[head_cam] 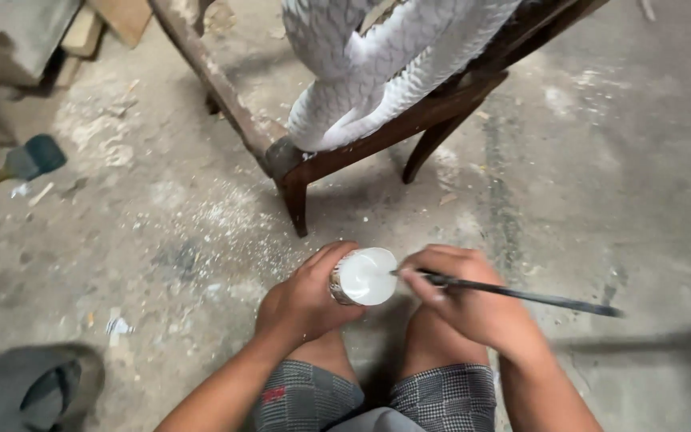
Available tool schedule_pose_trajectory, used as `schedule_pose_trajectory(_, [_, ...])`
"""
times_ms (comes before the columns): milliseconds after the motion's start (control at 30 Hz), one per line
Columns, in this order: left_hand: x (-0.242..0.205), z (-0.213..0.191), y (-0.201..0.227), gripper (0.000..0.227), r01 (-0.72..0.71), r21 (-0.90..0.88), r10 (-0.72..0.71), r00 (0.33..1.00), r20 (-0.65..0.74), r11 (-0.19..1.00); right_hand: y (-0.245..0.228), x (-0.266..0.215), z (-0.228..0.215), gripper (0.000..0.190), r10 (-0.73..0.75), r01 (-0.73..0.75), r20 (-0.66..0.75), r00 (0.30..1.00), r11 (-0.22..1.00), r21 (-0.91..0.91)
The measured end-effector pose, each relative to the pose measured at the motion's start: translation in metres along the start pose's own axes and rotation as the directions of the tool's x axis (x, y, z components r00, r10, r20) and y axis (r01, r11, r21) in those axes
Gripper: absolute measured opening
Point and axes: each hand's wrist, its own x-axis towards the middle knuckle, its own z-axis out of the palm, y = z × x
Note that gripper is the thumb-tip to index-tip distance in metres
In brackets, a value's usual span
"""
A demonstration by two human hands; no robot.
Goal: Painting a white snake-like sculpture attached to a wooden chair frame using a paintbrush and a cup of paint.
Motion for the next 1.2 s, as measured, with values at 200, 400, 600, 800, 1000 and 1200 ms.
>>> schedule_pose_trajectory(200, [0.011, -0.016, 0.006, 0.093, 0.004, -0.023, -0.003, 0.997, 0.072, 1.0, -0.014, -0.002, 0.005, 0.009, 0.092, -0.09, -0.085, 0.992, 0.996, 0.026])
schedule_pose_trajectory(400, [0.019, -0.027, -0.01, 0.085, -0.282, -0.211, 0.264, 0.958, -0.11, 0.936, 0.036, -0.025, 0.003, 0.011, 0.385, -0.301, -0.114, 0.916, 0.845, 0.442])
schedule_pose_trajectory(600, [0.02, -0.043, -0.012, 0.09, -0.113, -0.174, 0.107, 0.993, -0.045, 0.978, 0.082, -0.033, 0.003, 0.012, 0.367, -0.204, -0.179, 0.913, 0.79, 0.579])
schedule_pose_trajectory(800, [0.025, -0.045, -0.018, 0.095, -0.075, -0.214, 0.081, 0.997, 0.017, 0.974, 0.084, -0.026, 0.005, 0.007, 0.43, -0.219, -0.225, 0.875, 0.764, 0.607])
schedule_pose_trajectory(1000, [0.024, -0.042, -0.025, 0.098, -0.001, -0.208, 0.004, 1.0, 0.011, 0.978, 0.131, -0.03, 0.019, 0.009, 0.443, -0.106, -0.259, 0.858, 0.647, 0.755])
schedule_pose_trajectory(1200, [0.007, -0.014, -0.052, 0.097, -0.016, -0.304, -0.035, 0.986, -0.161, 0.953, 0.179, -0.021, 0.034, 0.016, 0.47, 0.274, -0.358, 0.807, 0.24, 0.931])
